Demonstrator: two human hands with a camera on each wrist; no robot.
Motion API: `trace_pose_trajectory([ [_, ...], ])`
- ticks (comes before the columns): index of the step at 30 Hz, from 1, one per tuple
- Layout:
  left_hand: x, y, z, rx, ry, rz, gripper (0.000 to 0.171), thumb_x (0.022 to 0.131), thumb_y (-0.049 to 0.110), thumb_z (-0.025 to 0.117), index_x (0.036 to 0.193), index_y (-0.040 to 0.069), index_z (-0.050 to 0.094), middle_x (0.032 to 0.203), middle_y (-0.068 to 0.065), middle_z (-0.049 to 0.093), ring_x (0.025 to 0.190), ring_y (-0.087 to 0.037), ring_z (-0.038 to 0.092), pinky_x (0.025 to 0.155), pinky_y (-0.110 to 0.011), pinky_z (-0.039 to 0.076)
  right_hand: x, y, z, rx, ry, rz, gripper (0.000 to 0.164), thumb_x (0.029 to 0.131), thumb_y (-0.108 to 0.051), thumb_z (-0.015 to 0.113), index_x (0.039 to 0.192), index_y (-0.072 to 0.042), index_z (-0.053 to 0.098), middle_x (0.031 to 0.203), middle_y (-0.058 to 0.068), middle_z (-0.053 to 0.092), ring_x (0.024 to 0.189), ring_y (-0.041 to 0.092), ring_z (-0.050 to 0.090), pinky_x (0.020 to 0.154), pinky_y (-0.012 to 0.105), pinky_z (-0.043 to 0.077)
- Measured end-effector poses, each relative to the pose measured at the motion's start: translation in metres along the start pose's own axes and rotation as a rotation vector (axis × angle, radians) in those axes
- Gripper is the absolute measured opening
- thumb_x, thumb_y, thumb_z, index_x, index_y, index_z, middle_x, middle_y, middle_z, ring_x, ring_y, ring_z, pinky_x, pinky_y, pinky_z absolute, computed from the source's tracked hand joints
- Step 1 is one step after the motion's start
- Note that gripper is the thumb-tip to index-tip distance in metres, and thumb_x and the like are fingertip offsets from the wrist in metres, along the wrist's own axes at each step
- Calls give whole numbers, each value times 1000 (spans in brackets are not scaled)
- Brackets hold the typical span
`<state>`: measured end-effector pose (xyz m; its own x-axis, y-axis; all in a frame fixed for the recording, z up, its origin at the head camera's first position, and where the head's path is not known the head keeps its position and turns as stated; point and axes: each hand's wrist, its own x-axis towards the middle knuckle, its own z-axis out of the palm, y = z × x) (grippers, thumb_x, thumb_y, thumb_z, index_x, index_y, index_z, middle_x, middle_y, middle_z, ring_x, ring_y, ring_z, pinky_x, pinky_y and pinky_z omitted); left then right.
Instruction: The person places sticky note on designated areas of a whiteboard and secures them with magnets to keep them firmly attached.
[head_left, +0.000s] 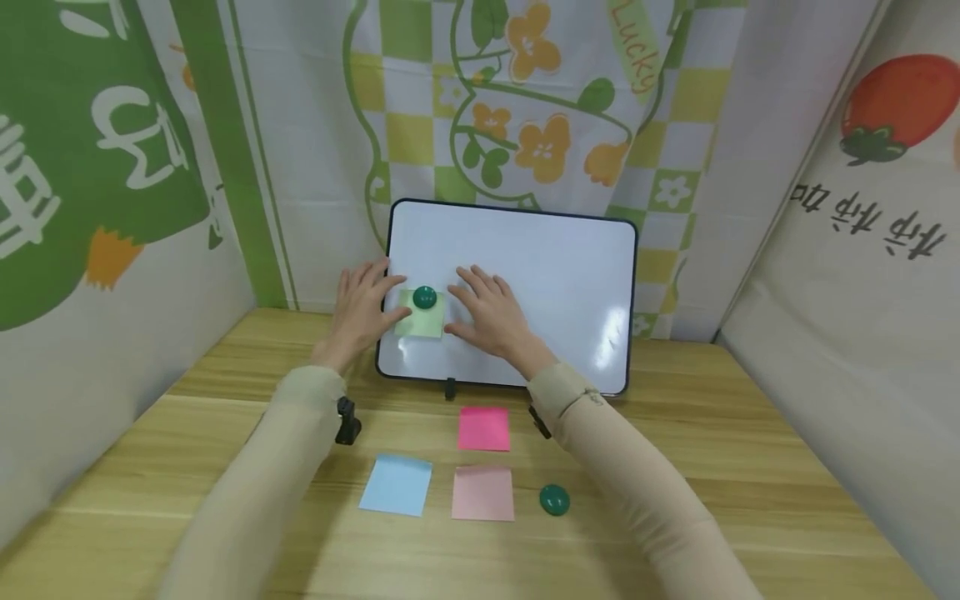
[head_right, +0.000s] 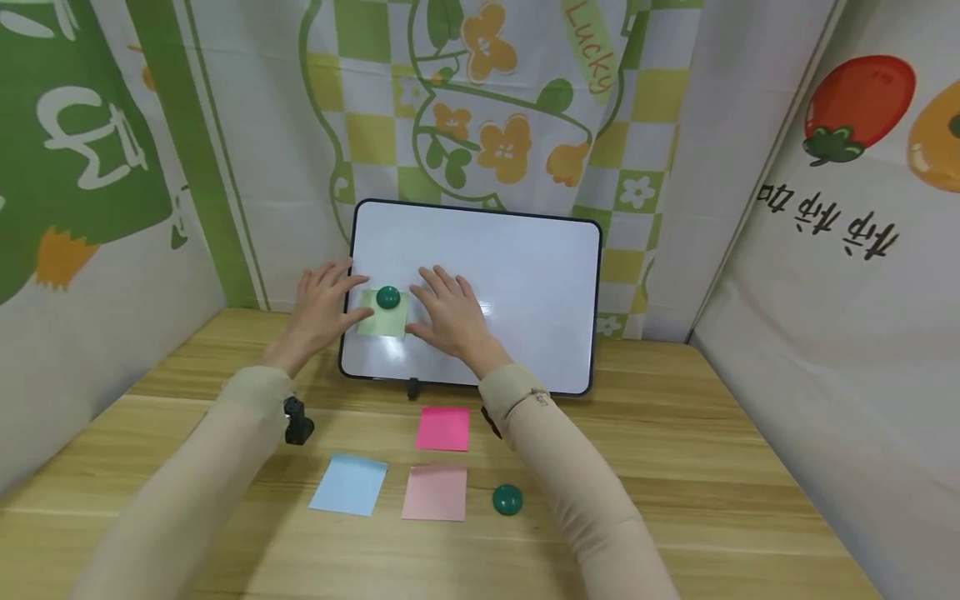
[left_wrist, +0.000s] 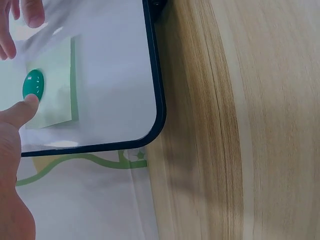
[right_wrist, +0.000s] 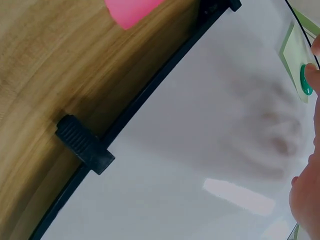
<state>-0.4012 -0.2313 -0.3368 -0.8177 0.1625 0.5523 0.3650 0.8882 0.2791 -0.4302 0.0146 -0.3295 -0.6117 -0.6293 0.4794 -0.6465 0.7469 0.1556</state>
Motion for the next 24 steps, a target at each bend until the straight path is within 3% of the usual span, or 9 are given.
trace_pose_trajectory([
  [11, 1, 8, 1, 33, -96, 22, 68, 88, 43, 72, 144, 12, 49, 163, -18, 24, 150, -45, 16, 120, -68, 1, -24, 8, -4, 55, -68, 57, 77, 90, -60, 63, 151, -19, 41, 165, 5, 24, 154, 28, 19, 123, 54, 23],
  [18, -9, 6, -5, 36, -103, 19, 68, 89, 40, 72, 145, 9, 48, 163, -20, 22, 150, -47, 13, 119, -69, 0, -33, 11, -2, 98, -75, 35, 79, 89, -61, 62, 152, -19, 39, 166, 5, 23, 154, 27, 16, 123, 55, 21],
  [24, -12, 15, 6, 8, -125, 22, 67, 91, 44, 68, 146, 13, 47, 165, -16, 20, 151, -46, 12, 120, -68, -1, -51, 18, -1, 123, -88, 71, 79, 88, -59, 65, 151, -18, 41, 166, 5, 23, 154, 28, 17, 123, 55, 22],
])
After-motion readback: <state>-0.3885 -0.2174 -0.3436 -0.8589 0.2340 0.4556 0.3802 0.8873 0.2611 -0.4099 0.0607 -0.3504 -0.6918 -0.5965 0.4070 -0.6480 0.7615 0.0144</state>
